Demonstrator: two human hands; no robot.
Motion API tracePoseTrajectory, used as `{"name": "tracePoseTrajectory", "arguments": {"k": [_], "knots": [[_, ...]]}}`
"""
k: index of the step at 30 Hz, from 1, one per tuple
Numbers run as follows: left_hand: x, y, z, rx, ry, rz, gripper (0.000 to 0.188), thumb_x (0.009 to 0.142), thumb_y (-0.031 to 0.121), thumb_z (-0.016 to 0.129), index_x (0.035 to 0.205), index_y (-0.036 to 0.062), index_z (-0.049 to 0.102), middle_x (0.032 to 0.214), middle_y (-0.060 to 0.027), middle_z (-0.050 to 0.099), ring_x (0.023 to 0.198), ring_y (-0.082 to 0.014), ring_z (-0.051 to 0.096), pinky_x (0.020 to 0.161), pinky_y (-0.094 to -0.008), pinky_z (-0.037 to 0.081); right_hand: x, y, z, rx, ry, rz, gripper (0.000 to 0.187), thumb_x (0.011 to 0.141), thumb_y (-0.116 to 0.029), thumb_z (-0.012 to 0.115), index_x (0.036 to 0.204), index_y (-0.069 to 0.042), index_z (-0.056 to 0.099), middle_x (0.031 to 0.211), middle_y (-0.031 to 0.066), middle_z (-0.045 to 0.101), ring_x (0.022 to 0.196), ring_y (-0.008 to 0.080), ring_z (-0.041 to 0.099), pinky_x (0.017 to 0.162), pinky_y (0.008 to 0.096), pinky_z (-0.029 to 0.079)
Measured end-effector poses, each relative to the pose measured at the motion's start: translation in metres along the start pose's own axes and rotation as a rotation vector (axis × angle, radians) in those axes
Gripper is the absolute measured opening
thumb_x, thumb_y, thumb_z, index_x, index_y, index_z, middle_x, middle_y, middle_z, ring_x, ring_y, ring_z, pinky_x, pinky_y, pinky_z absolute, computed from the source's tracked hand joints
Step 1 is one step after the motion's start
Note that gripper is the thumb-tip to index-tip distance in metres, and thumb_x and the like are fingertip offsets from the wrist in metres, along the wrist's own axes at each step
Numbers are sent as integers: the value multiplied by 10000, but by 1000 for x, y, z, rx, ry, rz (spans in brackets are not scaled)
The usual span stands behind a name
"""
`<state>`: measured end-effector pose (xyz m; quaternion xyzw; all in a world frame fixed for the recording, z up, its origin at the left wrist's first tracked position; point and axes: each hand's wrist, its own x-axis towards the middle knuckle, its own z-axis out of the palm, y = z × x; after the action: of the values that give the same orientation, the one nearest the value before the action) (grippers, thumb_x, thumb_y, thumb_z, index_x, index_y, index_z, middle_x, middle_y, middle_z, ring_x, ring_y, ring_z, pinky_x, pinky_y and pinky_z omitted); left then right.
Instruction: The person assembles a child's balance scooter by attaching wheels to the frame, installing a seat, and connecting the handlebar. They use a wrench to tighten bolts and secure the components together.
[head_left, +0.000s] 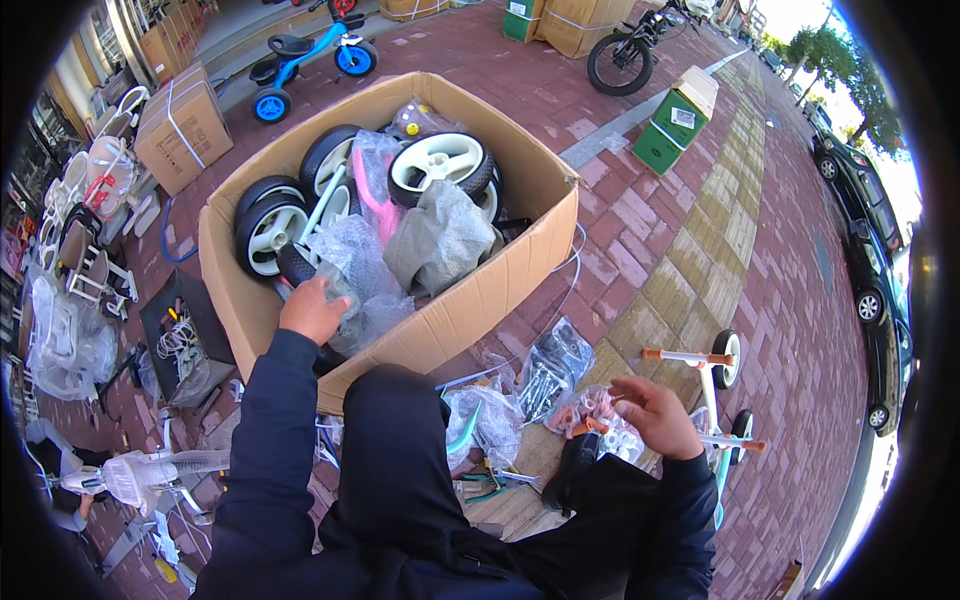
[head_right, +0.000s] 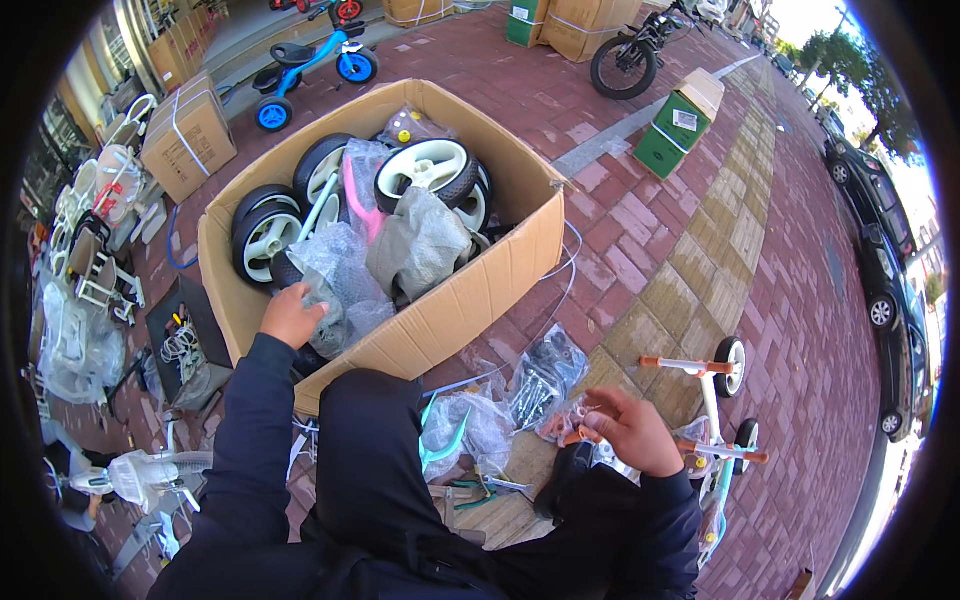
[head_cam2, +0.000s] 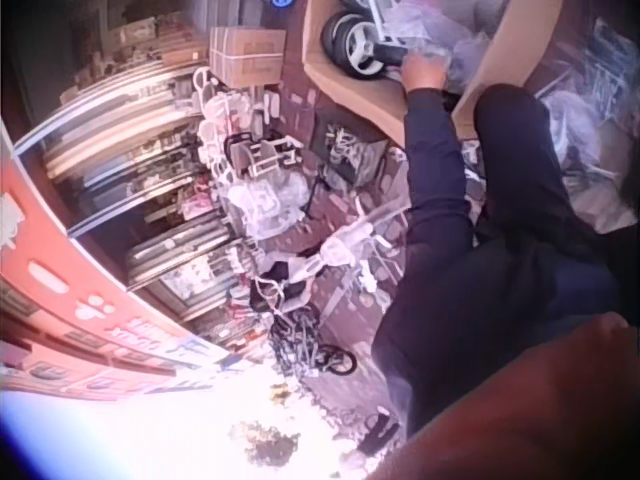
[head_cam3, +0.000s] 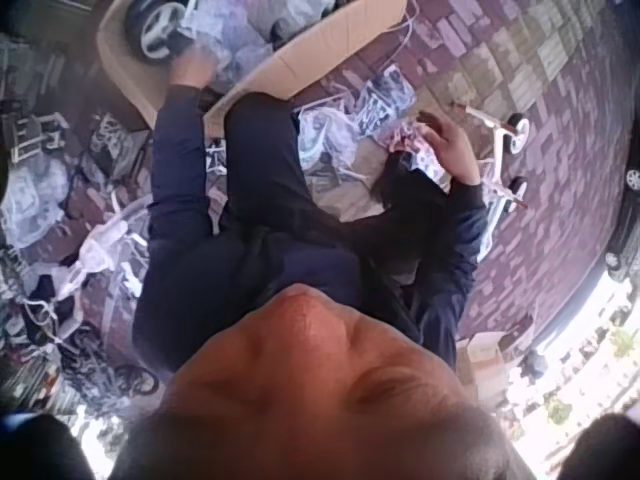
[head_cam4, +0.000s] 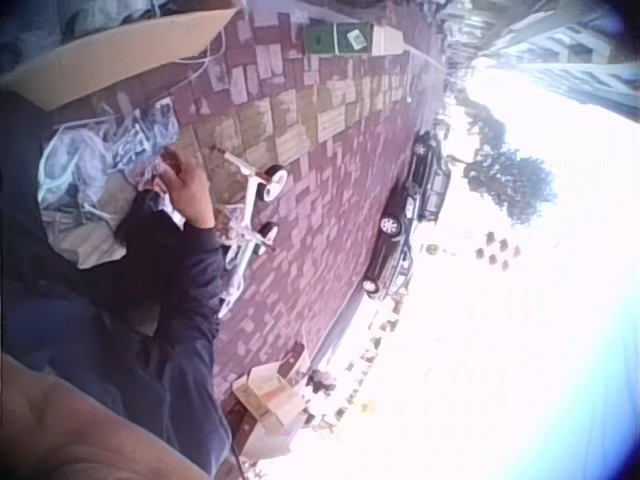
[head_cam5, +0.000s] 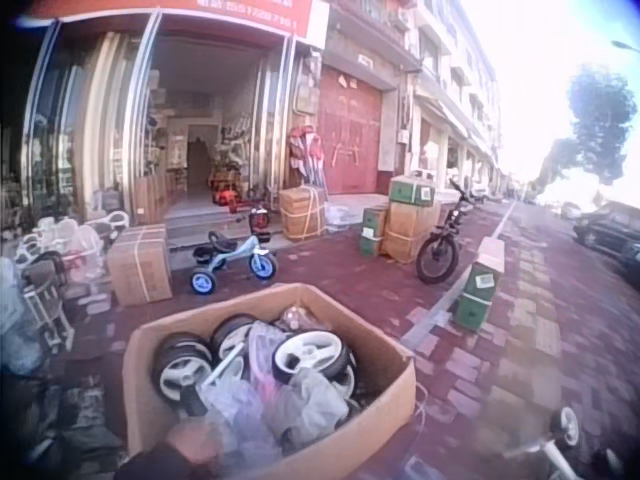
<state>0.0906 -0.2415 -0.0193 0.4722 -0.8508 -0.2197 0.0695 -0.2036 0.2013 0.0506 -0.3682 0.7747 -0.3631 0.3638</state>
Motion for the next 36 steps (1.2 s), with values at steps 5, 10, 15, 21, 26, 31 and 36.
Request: {"name": "tracePoseTrajectory", "arguments": {"k": [5,10,15,21,26,31,36], "knots": [[44,-36,56,-53,12,-91,954,773,442,820,1469,-59,401,1438,-306,499,1332,-441,506,1107,-435,432,15,0,55,-301,-330,17,445,946,-274,703,1285,2,621,1084,216,718,993,355,715,866,416,553],[82,-35,100,76,-79,-42,667,799,326,765,1330,-31,577,1204,-280,655,1170,-446,613,1037,-462,485,30,9,78,-339,-372,64,438,956,-259,705,1309,-16,613,1086,191,728,1025,336,712,885,403,550],[98,-37,79,-426,140,78,376,822,213,688,1102,-35,721,1069,-261,719,1012,-418,688,868,-456,546,40,12,83,-460,-359,20,446,950,-258,696,1308,-8,609,1104,224,716,1006,386,704,882,430,549],[86,5,43,86,601,38,496,853,144,634,1310,-47,598,1276,-225,659,1190,-377,616,1023,-423,467,45,9,86,-379,-351,-4,493,948,-328,689,1315,-8,612,1140,224,709,1070,386,680,913,452,512],[110,45,54,-700,332,468,301,944,131,577,1179,-29,675,1110,-188,728,1085,-362,684,1004,-431,500,47,8,86,-410,-363,-5,508,953,-342,689,1305,15,606,1130,234,708,1055,404,674,888,454,514],[197,1,115,314,-204,154,505,999,404,468,1164,-5,715,1173,-264,694,1133,-451,645,998,-493,493,45,11,84,-397,-383,11,499,961,-354,683,1284,19,608,1096,258,699,1031,429,664,862,464,516],[218,-91,201,29,-35,52,475,918,469,633,1000,7,705,1079,-271,703,1073,-469,658,862,-537,528,40,23,89,-330,-321,82,480,956,-354,677,1271,1,610,1062,265,695,1018,444,661,879,493,518]]}}
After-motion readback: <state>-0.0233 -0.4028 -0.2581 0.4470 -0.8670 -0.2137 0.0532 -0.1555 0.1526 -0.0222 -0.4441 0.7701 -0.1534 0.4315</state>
